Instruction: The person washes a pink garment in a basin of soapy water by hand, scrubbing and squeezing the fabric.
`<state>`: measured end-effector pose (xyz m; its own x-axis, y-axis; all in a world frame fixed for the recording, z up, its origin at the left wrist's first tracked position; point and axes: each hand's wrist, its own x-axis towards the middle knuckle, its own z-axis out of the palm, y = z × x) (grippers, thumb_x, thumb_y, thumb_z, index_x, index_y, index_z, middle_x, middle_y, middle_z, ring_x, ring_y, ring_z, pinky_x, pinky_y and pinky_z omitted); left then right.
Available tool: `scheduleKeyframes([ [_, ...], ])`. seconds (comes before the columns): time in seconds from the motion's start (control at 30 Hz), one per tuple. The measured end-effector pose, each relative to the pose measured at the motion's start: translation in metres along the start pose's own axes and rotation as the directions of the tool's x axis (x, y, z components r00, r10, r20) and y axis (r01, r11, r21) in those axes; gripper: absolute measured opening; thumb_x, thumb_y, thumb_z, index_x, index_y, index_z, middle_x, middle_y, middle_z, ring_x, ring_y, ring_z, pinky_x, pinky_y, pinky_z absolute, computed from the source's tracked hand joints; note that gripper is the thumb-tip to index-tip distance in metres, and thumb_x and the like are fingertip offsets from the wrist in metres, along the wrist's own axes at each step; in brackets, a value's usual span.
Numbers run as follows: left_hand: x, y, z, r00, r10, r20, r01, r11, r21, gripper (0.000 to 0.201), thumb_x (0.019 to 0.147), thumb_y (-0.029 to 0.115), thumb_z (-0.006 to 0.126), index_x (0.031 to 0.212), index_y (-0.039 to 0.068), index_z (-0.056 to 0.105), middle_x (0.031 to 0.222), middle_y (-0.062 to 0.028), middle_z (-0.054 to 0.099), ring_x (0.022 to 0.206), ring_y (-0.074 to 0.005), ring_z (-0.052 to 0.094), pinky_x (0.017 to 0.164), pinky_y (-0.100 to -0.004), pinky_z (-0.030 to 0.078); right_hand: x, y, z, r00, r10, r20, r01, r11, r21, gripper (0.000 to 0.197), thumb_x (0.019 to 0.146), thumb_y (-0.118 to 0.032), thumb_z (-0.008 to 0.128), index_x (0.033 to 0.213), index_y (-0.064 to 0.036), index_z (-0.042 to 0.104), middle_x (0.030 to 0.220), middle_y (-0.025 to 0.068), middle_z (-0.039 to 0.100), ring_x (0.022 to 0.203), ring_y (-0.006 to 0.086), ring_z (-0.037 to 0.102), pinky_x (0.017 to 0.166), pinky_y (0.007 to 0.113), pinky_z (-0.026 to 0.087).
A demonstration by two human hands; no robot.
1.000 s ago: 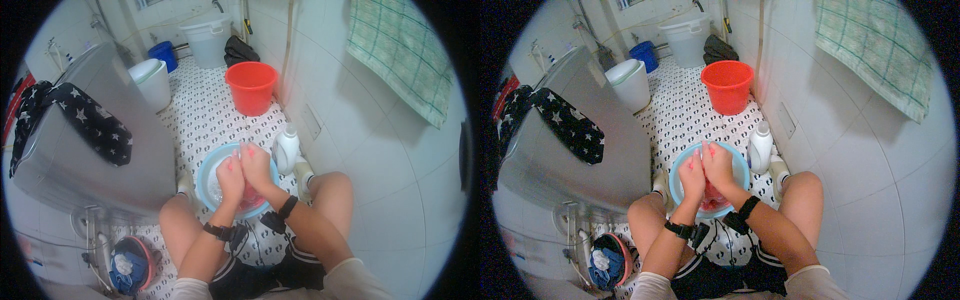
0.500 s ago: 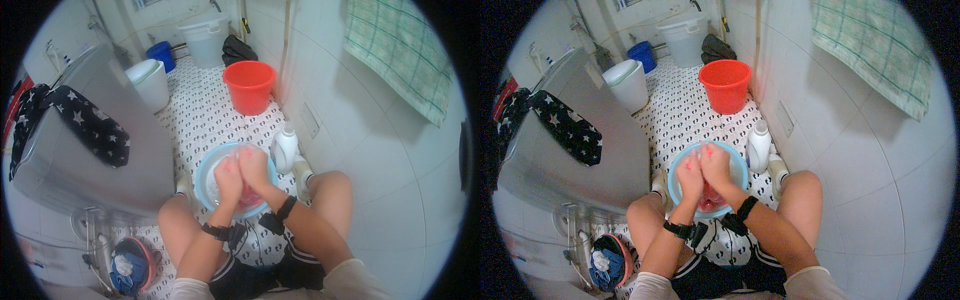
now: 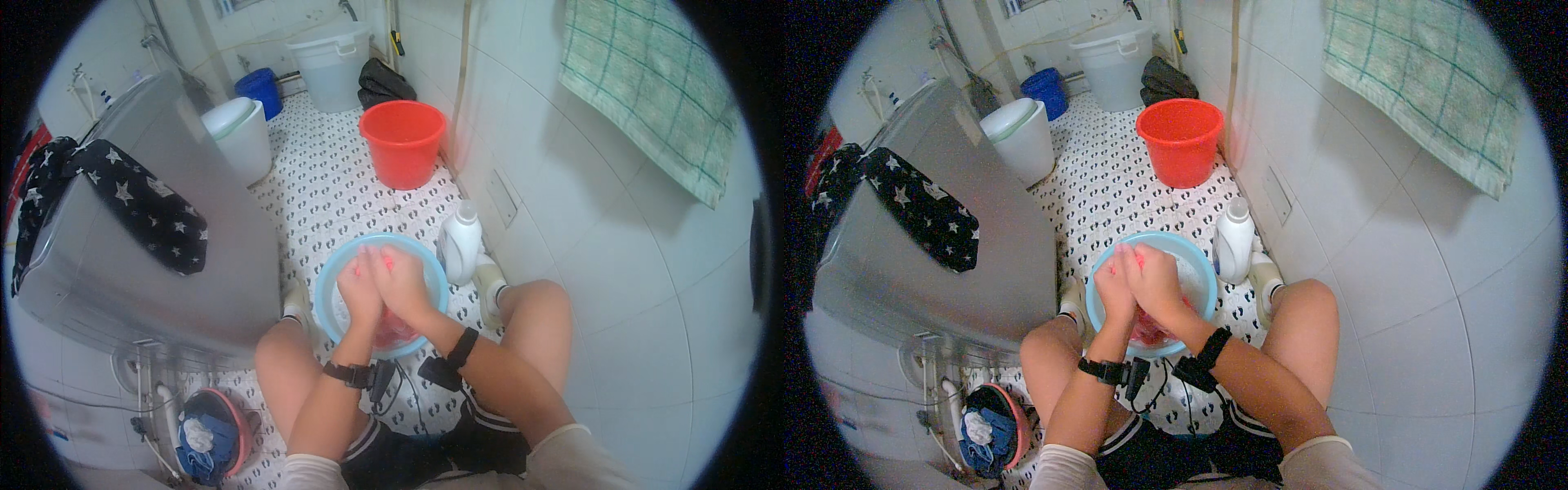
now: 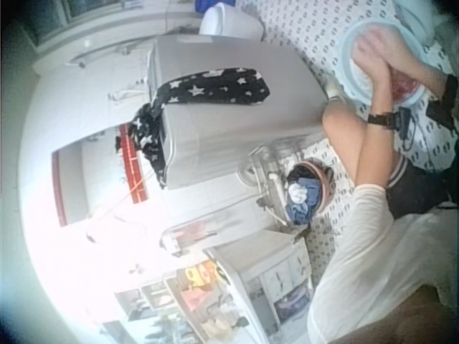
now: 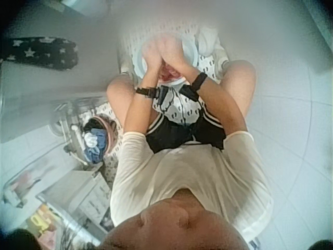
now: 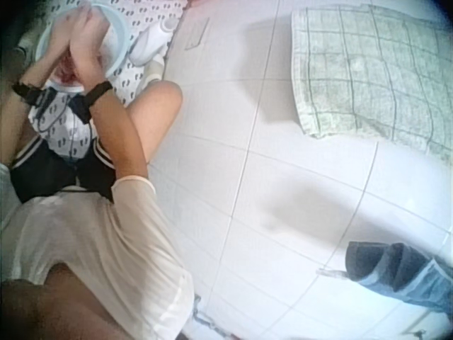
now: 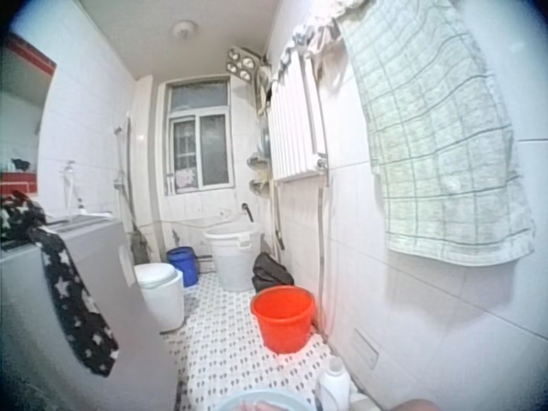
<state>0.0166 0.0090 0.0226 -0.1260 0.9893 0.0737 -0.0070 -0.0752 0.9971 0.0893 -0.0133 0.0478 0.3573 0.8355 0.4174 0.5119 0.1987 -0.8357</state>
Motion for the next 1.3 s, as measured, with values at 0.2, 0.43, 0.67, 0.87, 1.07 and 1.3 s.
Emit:
scheduleKeyframes([
  [0.2,0.000,-0.010,-0.001,0.996,0.070,0.064,-0.076,0.992,0.102,0.049,0.102,0.026,0.054,0.063,-0.003,0.052,0.054,-0.0040,0.046,0.056,-0.0092,0.037,0.051,-0.0349,0.034,0.000,0.004,0.003,0.985,0.170,-0.042,-0.166,0.983,0.083,0.038,0.097,-0.024,0.058,0.072,0.0037,0.058,0.064,0.0244,0.058,0.056,0.0345,0.056,0.055,0.044,0.042],
  [0.43,-0.005,-0.001,-0.001,0.996,0.085,0.039,-0.089,0.987,0.135,0.051,0.103,0.028,0.054,0.061,-0.002,0.050,0.053,-0.0045,0.047,0.055,-0.0100,0.038,0.050,-0.0365,0.033,0.009,0.007,-0.002,0.987,0.152,-0.051,-0.149,0.986,0.069,0.037,0.097,-0.023,0.058,0.071,0.0038,0.056,0.063,0.0238,0.053,0.053,0.0314,0.048,0.055,0.042,0.040],
  [0.67,-0.012,0.011,0.003,0.996,0.057,0.062,-0.063,0.994,0.089,0.051,0.103,0.028,0.054,0.063,-0.003,0.055,0.055,-0.0050,0.052,0.056,-0.0092,0.042,0.051,-0.0340,0.036,0.010,0.014,-0.007,0.990,0.128,-0.066,-0.125,0.991,0.054,0.038,0.098,-0.025,0.056,0.072,0.0035,0.058,0.062,0.0229,0.054,0.053,0.0309,0.052,0.054,0.042,0.041],
  [0.87,0.001,0.012,-0.005,1.000,0.015,0.027,-0.015,1.000,-0.018,0.052,0.103,0.028,0.054,0.062,-0.003,0.050,0.053,-0.0048,0.047,0.057,-0.0104,0.039,0.052,-0.0365,0.034,0.000,-0.007,-0.002,1.000,0.015,-0.005,-0.015,0.999,0.037,0.040,0.097,-0.026,0.058,0.070,0.0027,0.056,0.064,0.0259,0.057,0.057,0.0411,0.058,0.055,0.046,0.043],
  [1.07,-0.003,0.010,-0.001,0.995,0.073,0.068,-0.080,0.991,0.104,0.051,0.103,0.028,0.054,0.062,-0.002,0.051,0.053,-0.0040,0.046,0.057,-0.0100,0.038,0.051,-0.0368,0.033,0.002,0.010,0.004,0.992,0.106,-0.072,-0.099,0.990,0.098,0.039,0.097,-0.026,0.058,0.071,0.0030,0.058,0.065,0.0268,0.057,0.058,0.0419,0.058,0.054,0.047,0.043],
  [1.3,-0.006,0.005,0.000,0.991,0.108,0.075,-0.116,0.987,0.115,0.052,0.103,0.028,0.054,0.060,-0.002,0.049,0.052,-0.0026,0.047,0.053,-0.0088,0.038,0.048,-0.0346,0.033,0.009,0.017,-0.003,0.973,0.227,-0.040,-0.222,0.969,0.109,0.036,0.097,-0.022,0.057,0.072,0.0028,0.059,0.061,0.0214,0.055,0.053,0.0259,0.053,0.054,0.041,0.041],
])
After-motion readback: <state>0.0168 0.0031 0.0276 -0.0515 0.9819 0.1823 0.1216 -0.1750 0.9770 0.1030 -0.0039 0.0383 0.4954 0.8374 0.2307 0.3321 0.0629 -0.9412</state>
